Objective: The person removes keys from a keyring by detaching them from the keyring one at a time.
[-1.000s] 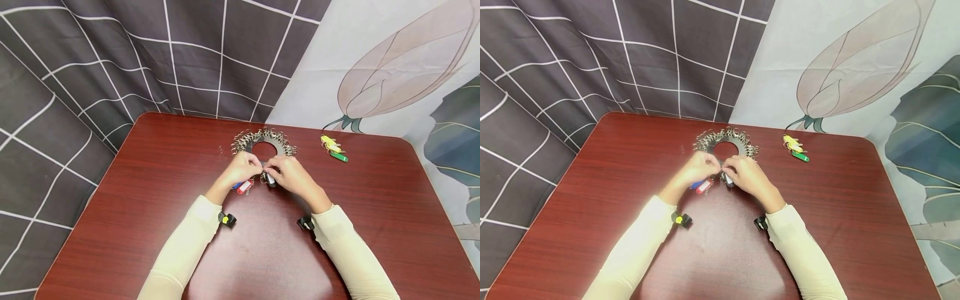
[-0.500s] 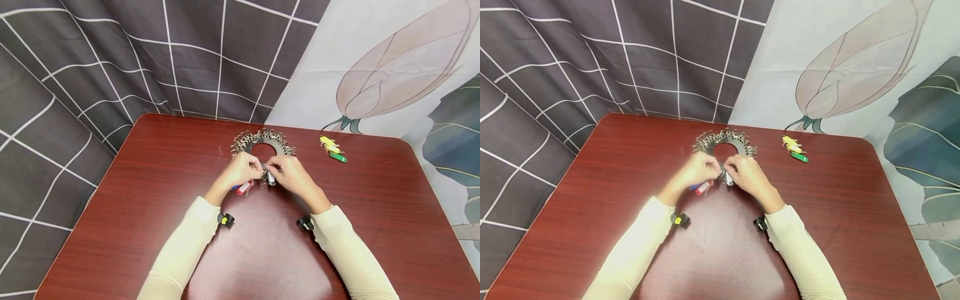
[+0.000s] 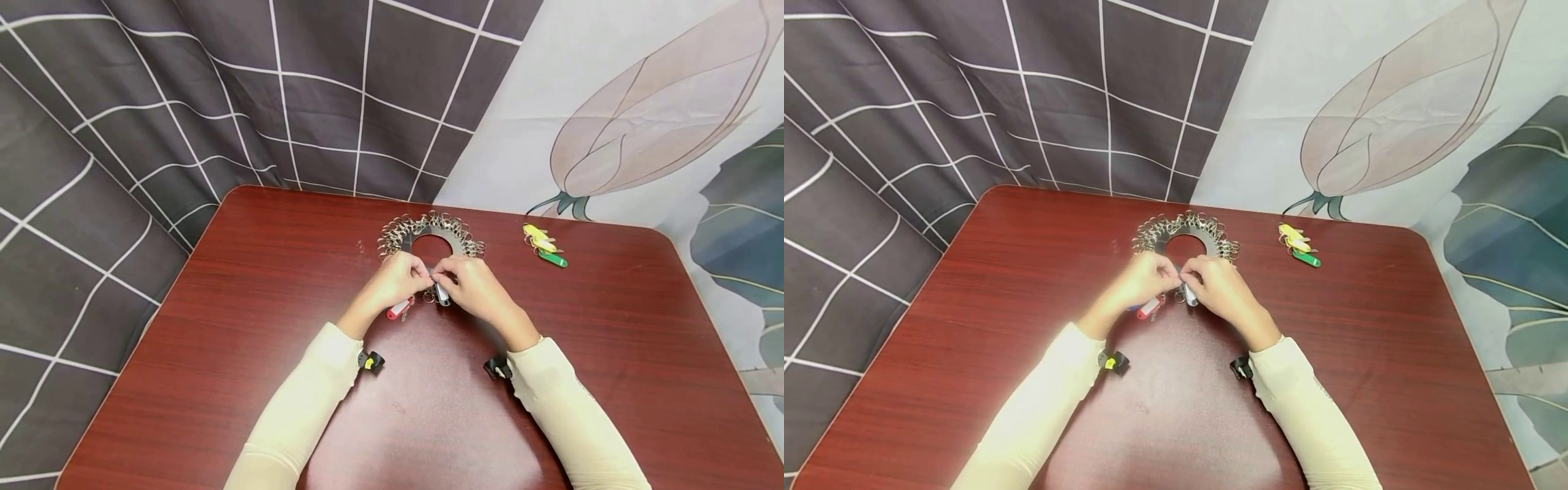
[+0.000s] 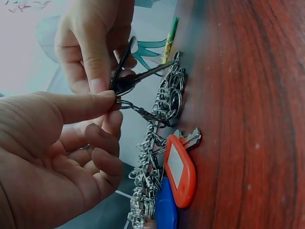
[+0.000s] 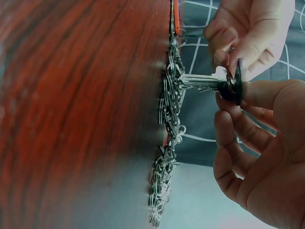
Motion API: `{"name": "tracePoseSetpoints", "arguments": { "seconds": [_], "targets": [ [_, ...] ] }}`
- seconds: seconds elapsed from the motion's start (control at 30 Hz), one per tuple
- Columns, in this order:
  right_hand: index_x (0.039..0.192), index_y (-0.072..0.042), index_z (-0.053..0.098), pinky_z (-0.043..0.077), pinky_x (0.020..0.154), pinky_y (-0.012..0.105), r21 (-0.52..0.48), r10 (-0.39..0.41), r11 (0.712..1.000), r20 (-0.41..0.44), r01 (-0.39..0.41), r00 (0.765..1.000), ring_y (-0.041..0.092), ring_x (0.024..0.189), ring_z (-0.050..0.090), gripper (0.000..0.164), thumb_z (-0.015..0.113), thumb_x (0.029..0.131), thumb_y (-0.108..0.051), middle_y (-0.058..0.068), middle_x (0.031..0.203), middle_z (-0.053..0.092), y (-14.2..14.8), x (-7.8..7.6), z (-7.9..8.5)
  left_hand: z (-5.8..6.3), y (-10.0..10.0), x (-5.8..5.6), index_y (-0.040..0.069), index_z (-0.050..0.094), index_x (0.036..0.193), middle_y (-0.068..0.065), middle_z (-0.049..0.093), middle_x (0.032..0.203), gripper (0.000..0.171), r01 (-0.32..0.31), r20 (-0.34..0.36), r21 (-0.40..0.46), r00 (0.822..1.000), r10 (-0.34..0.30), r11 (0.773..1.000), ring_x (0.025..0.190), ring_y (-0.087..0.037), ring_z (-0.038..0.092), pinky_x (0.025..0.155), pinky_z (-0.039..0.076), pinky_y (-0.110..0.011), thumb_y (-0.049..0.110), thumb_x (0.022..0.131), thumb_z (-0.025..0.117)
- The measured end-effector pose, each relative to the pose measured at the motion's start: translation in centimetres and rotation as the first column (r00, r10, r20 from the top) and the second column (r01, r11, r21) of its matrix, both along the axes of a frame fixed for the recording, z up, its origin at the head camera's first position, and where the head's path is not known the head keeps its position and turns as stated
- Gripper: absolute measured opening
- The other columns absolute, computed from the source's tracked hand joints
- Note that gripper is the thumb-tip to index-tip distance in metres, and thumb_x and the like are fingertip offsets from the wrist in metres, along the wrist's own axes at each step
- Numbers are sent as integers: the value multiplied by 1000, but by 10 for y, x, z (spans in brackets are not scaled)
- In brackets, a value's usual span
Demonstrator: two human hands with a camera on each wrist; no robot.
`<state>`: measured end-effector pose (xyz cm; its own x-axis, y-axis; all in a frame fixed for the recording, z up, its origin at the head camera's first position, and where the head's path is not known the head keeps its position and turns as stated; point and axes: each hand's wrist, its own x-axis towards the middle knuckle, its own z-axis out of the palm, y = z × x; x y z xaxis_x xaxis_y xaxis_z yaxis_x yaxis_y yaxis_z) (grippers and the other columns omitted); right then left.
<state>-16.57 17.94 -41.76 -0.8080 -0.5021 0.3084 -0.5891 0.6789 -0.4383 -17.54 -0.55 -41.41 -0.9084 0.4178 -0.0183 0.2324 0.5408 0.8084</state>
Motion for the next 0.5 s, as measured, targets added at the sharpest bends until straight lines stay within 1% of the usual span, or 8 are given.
{"name": "tracePoseSetpoints", "arguments": {
  "seconds": [0.1, 0.2, 0.4, 0.5],
  "targets": [
    [86, -10, 72, 51, 64, 36, 0, -7, 1000, -5, 7, 1000, 16, 71, 61, 7, 67, 90, -14, 4, 81, 71, 0, 0, 0, -2, 0, -1, 9, 71, 72, -2, 67, 66, 12, -6, -48, -11, 999, 6, 1000, 54, -11, 59, 57, 48, -21, 14, 83, 73],
    [86, -10, 72, 50, 63, 35, -2, -18, 1000, -7, 18, 1000, 16, 69, 59, 7, 67, 90, -14, 4, 81, 71, 0, -1, -1, -3, 0, -2, 10, 70, 71, -2, 66, 65, 12, -1, -62, -10, 998, 0, 1000, 56, -8, 57, 57, 48, -22, 13, 82, 74],
    [85, -10, 72, 46, 58, 35, -8, -53, 999, 0, 53, 999, 17, 64, 55, 7, 67, 89, -13, 4, 79, 71, 1, -1, 0, -2, -2, -2, 12, 72, 73, -1, 67, 66, 9, 11, -49, -10, 999, -11, 1000, 57, -9, 59, 57, 48, -21, 12, 81, 75],
    [84, -10, 72, 47, 59, 35, -7, -44, 999, 1, 44, 999, 17, 66, 56, 7, 67, 89, -13, 4, 80, 71, 1, -1, 0, -2, -1, -1, 10, 72, 74, -5, 69, 66, 9, 10, -5, 8, 1000, -10, 1000, 54, -17, 64, 53, 48, -20, 14, 82, 74]
  ]
}}
